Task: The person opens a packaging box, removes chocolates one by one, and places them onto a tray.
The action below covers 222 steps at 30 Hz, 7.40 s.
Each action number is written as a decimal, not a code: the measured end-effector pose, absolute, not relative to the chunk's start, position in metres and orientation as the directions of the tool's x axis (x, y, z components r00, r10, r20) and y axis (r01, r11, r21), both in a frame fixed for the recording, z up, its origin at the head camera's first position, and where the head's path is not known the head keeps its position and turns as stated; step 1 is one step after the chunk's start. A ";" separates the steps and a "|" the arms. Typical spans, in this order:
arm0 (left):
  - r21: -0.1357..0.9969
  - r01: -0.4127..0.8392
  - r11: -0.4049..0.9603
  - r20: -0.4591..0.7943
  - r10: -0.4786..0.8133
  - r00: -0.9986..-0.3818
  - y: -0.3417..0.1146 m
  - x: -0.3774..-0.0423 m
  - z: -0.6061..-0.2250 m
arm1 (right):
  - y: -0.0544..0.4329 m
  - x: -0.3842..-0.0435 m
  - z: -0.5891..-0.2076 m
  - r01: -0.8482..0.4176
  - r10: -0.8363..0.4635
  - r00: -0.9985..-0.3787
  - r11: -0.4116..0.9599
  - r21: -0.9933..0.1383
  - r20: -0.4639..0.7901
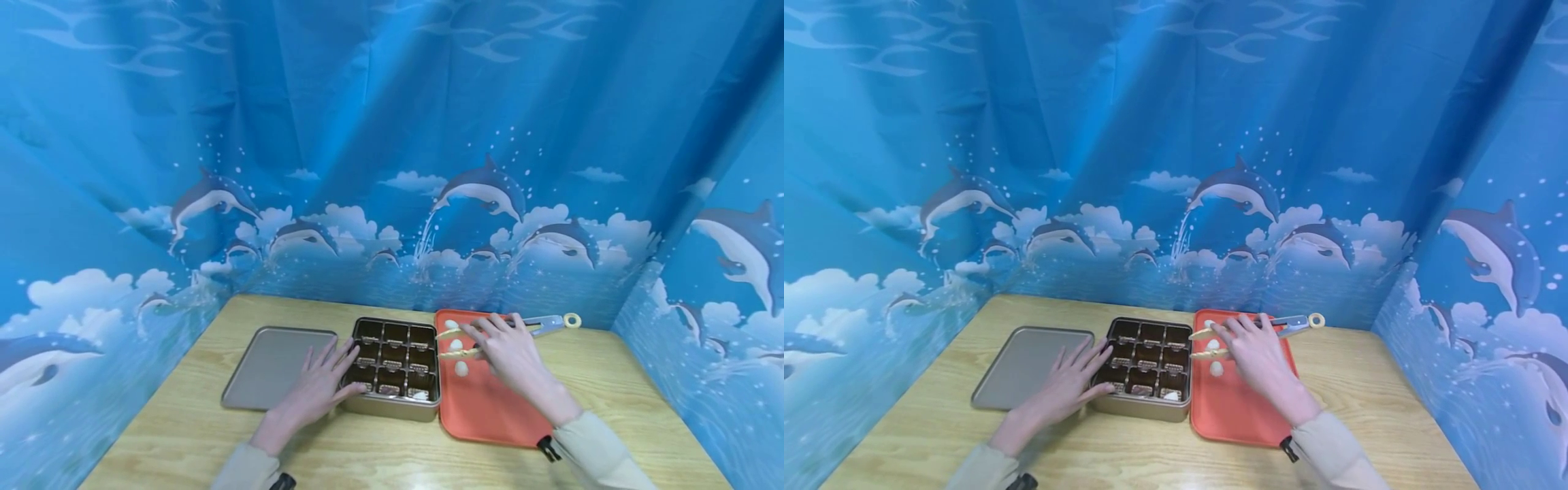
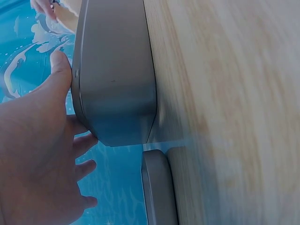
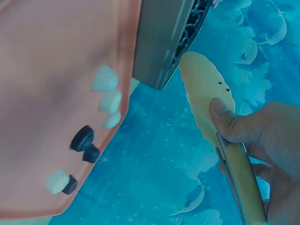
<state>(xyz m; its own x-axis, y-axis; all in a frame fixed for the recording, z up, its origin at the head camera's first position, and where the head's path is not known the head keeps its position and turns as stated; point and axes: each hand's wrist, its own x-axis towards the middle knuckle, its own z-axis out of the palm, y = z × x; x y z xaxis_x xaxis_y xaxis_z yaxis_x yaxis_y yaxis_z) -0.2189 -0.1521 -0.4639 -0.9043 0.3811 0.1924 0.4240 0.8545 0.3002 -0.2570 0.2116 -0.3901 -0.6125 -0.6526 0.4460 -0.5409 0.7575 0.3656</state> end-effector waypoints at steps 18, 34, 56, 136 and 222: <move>0.318 0.419 0.851 0.185 0.377 -0.907 -0.153 -0.218 -0.464 | 0.142 -0.249 -0.369 -0.646 -0.793 -0.498 0.610 0.459 0.352; 0.299 0.401 0.866 0.182 0.360 -0.915 -0.151 -0.220 -0.464 | 0.076 -0.238 -0.369 -0.612 -0.834 -0.544 0.467 0.638 0.089; 0.310 0.407 0.859 0.177 0.369 -0.913 -0.150 -0.222 -0.462 | 0.081 -0.237 -0.379 -0.573 -0.815 -0.549 0.528 0.627 0.185; 0.316 0.405 0.858 0.177 0.366 -0.914 -0.151 -0.217 -0.463 | 0.265 -0.243 -0.411 -0.386 -0.495 -0.793 0.859 0.336 0.356; 0.305 0.390 0.869 0.163 0.355 -0.920 -0.151 -0.219 -0.462 | 0.108 -0.231 -0.384 -0.569 -0.860 -0.492 0.433 0.699 0.132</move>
